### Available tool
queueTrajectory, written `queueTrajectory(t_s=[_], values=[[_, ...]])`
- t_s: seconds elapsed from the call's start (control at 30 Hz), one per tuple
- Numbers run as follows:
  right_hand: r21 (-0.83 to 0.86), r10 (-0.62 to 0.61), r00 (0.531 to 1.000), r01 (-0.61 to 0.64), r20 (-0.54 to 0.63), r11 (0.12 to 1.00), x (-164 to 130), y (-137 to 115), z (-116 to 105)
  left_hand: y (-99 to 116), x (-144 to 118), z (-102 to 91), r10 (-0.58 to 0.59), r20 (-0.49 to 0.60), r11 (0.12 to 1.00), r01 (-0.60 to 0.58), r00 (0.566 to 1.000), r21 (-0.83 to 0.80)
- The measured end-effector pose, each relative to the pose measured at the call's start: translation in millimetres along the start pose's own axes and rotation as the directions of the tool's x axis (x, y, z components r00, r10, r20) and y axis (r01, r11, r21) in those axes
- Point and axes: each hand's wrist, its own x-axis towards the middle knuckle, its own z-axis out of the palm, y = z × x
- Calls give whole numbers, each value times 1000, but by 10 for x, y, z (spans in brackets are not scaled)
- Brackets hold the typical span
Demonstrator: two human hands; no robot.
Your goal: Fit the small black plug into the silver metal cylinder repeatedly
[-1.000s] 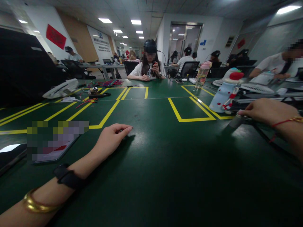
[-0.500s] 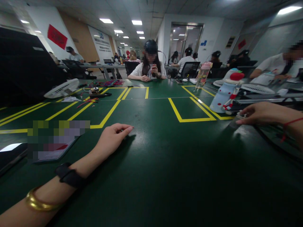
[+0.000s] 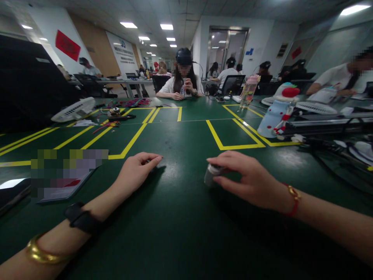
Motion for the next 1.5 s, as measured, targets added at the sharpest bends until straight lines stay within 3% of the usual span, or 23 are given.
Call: queueTrajectory(t_s=[0.1,0.23,0.33,0.47,0.53,0.63,0.73,0.83,0.93,1.07,1.2,1.3,1.4,1.5], values=[[108,-52,996,45,68,993,-36,-168,265,-29,18,1,22,5,1000,-22,1000,3],[195,36,996,-50,76,980,-87,-108,378,45,-24,10,78,8,995,-79,997,59],[267,112,992,-125,65,956,-114,-49,408,260,-172,62,202,12,979,-202,979,12],[329,149,984,-173,98,928,-113,-52,431,647,-438,173,358,159,929,-333,920,-161],[325,153,982,-182,112,928,-100,-66,428,788,-522,220,382,198,917,-345,903,-198],[305,134,987,-156,92,940,-83,-81,414,877,-553,258,364,164,921,-328,917,-209],[265,90,995,-99,47,959,-82,-90,405,858,-529,255,335,107,925,-306,936,-224],[218,142,990,-138,0,966,-98,-93,406,790,-518,236,290,79,936,-265,954,-233],[196,214,976,-204,-30,959,-115,-80,402,699,-517,254,283,149,949,-254,948,-185],[218,197,980,-190,-10,957,-118,-53,389,592,-500,366,336,269,942,-323,903,-95],[210,183,983,-181,9,961,-115,-79,402,556,-489,452,371,288,925,-378,883,-33],[156,193,981,-187,-23,970,-107,-88,379,563,-483,393,355,294,934,-347,888,-81],[-31,277,958,-280,-79,960,-87,85,189,532,-426,217,274,254,961,-253,928,-111],[-319,451,889,-452,-82,833,-77,523,-236,409,-293,27,187,145,982,-183,972,-40]])
